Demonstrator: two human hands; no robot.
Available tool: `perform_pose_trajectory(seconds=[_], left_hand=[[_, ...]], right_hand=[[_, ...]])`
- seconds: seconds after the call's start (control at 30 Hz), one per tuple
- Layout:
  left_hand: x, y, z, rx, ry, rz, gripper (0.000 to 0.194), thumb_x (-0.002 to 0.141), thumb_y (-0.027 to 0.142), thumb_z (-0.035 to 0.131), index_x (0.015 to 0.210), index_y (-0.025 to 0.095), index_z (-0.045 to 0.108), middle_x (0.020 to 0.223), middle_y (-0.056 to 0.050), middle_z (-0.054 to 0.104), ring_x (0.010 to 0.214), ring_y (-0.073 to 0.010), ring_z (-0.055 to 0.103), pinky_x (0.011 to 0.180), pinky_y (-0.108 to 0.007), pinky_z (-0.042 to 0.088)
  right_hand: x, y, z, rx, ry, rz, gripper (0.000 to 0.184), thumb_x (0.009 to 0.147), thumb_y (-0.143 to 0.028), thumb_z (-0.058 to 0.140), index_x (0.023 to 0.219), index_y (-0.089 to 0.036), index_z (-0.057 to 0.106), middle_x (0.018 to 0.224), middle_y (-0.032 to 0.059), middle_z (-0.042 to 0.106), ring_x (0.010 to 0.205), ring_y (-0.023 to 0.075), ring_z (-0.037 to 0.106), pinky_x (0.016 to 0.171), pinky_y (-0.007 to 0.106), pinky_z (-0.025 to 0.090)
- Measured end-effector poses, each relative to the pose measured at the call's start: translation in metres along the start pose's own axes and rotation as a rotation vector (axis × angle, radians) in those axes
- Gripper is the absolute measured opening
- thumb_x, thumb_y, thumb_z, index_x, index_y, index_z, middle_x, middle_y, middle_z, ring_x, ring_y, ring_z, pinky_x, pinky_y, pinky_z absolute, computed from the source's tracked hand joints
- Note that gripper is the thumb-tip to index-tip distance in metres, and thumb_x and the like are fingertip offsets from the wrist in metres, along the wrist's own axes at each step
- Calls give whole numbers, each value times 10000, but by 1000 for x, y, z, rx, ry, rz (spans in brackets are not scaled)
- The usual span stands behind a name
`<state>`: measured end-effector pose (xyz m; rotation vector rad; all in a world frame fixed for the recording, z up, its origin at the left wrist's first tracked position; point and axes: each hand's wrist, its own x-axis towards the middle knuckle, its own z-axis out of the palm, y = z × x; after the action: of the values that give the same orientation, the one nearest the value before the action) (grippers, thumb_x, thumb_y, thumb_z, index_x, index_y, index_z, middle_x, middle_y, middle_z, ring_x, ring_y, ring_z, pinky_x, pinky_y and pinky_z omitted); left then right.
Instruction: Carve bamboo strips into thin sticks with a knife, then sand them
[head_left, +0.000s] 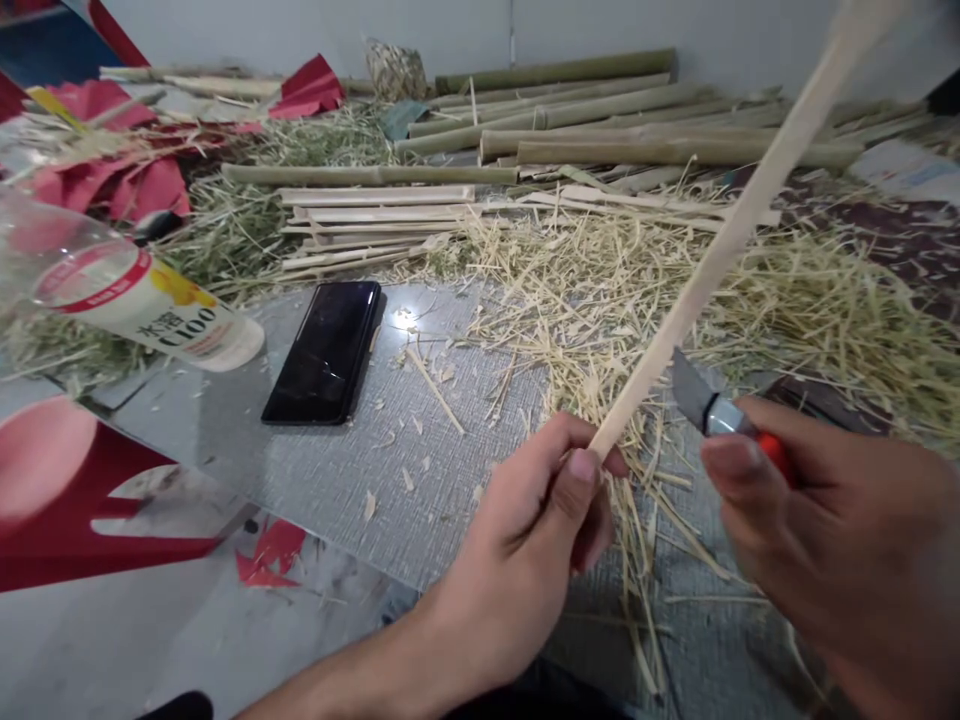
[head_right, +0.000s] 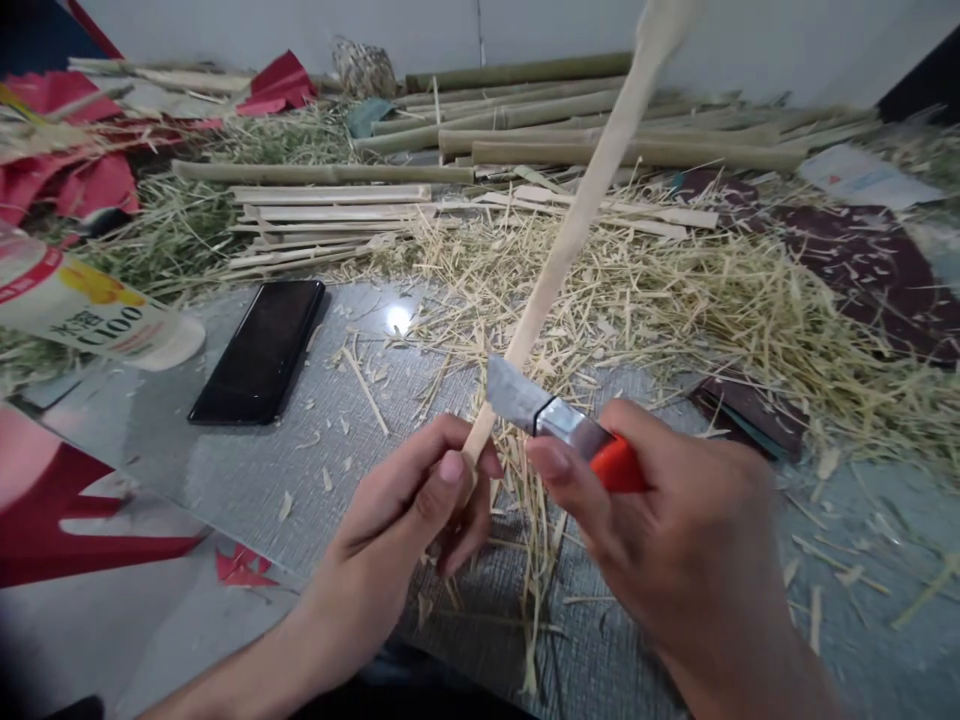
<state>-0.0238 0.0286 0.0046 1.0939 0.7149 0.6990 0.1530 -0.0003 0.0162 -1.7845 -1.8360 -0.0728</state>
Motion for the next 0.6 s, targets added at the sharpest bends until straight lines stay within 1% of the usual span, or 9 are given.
perform_pose_trajectory(seconds=[0.03, 0.07, 0.13, 0.2, 0.27, 0.37, 0.47, 0.53, 0.6], left_hand=[[2, 2, -1, -1, -13, 1, 222, 1064, 324, 373, 934, 183, 484, 586, 72, 448, 527, -64, 374, 531, -182, 336], [4, 4, -3, 8, -16, 7, 206, 1063, 303, 381, 928, 181, 478, 621, 54, 504, 557, -62, 417, 560, -177, 366], [6, 5, -5, 26, -8, 43, 189, 1057, 274, 400, 913, 177, 475, 725, 20, 572, 637, -62, 485, 615, -169, 409], [7, 5, -6, 26, -5, 91, 172, 1048, 249, 414, 897, 184, 465, 766, 17, 565, 662, -64, 517, 625, -172, 432], [5, 4, -8, 56, 16, 128, 182, 1042, 237, 417, 868, 194, 447, 719, 41, 510, 607, -62, 477, 570, -175, 407], [0, 3, -10, 227, 92, 169, 234, 1027, 234, 447, 798, 189, 450, 658, 59, 420, 563, -64, 356, 501, -192, 302], [-5, 3, -11, 376, 90, 195, 269, 1012, 219, 450, 746, 181, 458, 640, 50, 417, 569, -73, 346, 501, -211, 278], [-6, 3, -11, 443, 79, 229, 259, 994, 177, 460, 735, 182, 459, 638, 47, 439, 566, -73, 361, 510, -210, 291], [-7, 2, -11, 515, 85, 262, 242, 965, 136, 491, 729, 182, 463, 633, 48, 451, 557, -72, 367, 518, -211, 302]], right_hand=[[1, 0, -1, 23, -13, 25, 596, 985, -640, 341, 563, -220, 355, 436, -69, 236, 370, 63, 227, 446, 262, 210], [1, -1, -1, 33, -15, 20, 612, 977, -662, 333, 556, -217, 321, 434, -70, 239, 368, 57, 229, 442, 257, 208], [2, 0, 1, 19, -17, -69, 631, 961, -689, 337, 548, -214, 312, 421, -74, 241, 357, 49, 227, 421, 244, 208], [1, 1, 5, -17, 1, -174, 613, 958, -677, 375, 562, -210, 399, 410, -73, 295, 344, 50, 267, 413, 240, 229], [-1, 2, 9, -53, 8, -224, 586, 955, -658, 414, 591, -204, 476, 423, -54, 390, 353, 68, 356, 424, 256, 256], [-6, 5, 12, -121, -8, -250, 571, 964, -638, 410, 658, -190, 588, 461, -22, 502, 370, 108, 448, 430, 284, 274], [-7, 6, 11, -179, -54, -326, 560, 1000, -580, 360, 723, -200, 663, 506, -11, 574, 377, 116, 488, 411, 276, 282], [-5, 2, 9, -185, -52, -346, 601, 1015, -564, 321, 674, -203, 661, 478, -7, 556, 366, 116, 491, 399, 274, 281], [-2, -2, 8, -179, 0, -337, 644, 1015, -579, 306, 644, -195, 668, 424, -7, 507, 342, 118, 475, 391, 276, 289]])
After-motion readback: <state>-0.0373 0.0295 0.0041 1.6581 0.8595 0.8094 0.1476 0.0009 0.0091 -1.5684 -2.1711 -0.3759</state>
